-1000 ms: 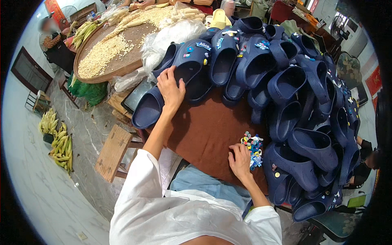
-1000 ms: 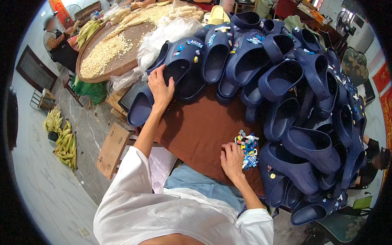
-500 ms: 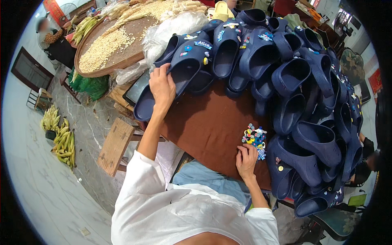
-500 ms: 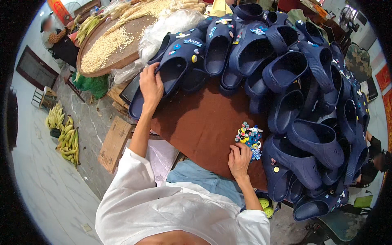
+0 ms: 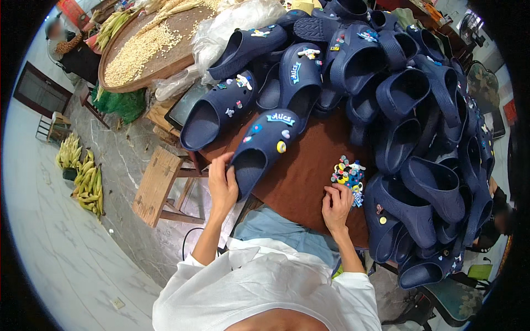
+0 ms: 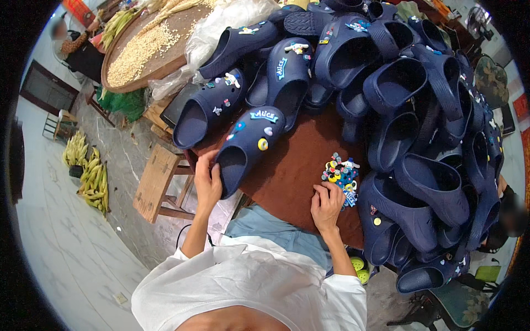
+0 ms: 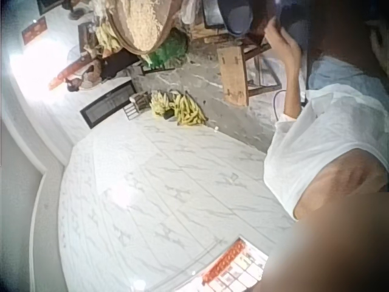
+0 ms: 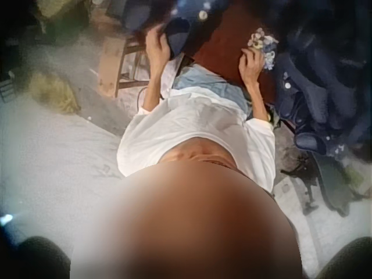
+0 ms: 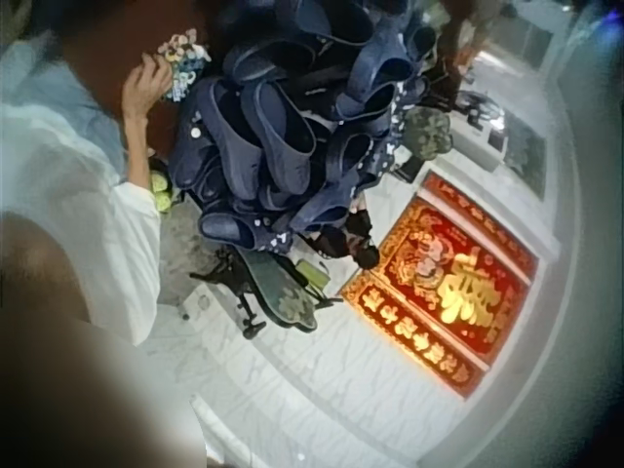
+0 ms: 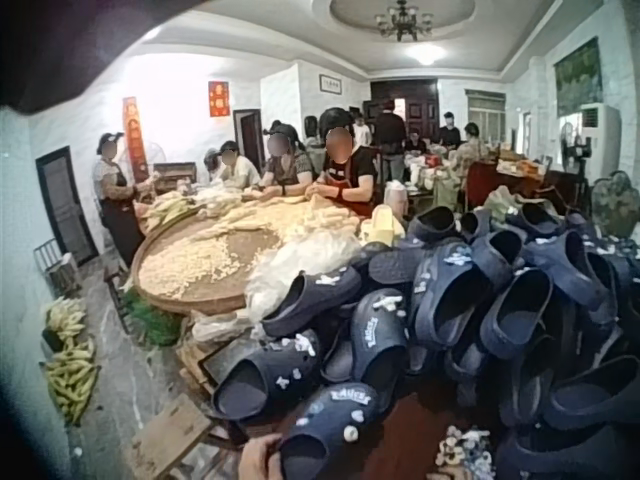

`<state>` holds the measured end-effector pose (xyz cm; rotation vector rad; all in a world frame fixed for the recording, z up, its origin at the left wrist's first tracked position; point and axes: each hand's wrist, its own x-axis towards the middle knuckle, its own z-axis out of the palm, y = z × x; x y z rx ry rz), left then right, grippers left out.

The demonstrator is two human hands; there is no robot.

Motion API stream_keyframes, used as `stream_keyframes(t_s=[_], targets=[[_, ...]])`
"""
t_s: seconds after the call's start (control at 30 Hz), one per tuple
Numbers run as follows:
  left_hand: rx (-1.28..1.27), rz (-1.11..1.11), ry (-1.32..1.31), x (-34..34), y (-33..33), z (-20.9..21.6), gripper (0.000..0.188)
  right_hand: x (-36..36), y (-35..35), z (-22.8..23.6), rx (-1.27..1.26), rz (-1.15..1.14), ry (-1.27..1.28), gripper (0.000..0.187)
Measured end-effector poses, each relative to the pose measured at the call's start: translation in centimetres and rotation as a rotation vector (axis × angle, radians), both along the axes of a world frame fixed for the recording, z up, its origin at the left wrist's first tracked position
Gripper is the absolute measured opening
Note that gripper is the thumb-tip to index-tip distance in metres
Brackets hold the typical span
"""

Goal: Manually attaching decorative charms and labels to rubber clogs.

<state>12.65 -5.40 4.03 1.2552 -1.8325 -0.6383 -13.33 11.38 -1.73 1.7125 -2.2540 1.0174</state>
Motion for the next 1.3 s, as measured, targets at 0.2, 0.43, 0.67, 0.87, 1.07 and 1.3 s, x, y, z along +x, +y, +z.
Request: stream_keyframes(t_s=[0.2, 0.43, 0.67, 0.87, 1.07, 1.3], targets=[[0.112, -0.035, 0.036, 0.0, 3.5, -2.1, 0.028, -0.3, -3.6, 2.2, 0.036, 0.035, -0.053, 0.023], [0.273, -0.142, 0.010, -1.3, 5.6, -2.9, 0.031, 1.3, -7.6, 2.4, 0.032, 0.112, -0.461, 0.041], [0.328, -0.281, 0.015, -5.1, 5.0, -2.8, 0.041, 1.3, -7.0, 2.7, 0.013, 0.057, -0.419, 0.043], [0.535, -0.394, 0.191, -6.1, 1.0, -3.3, 0.041, 2.3, -4.5, 3.4, 0.019, 0.077, -0.519, 0.055], [0.269, -0.256, 0.116, -10.4, -6.0, -4.4, 0.044, 3.6, -3.3, 3.5, 0.095, 0.059, -0.498, 0.068], [0.246, -0.127, -0.020, -14.0, -8.4, -5.6, 0.054, 3.8, -4.3, 2.8, 0.055, 0.048, -0.648, 0.067]])
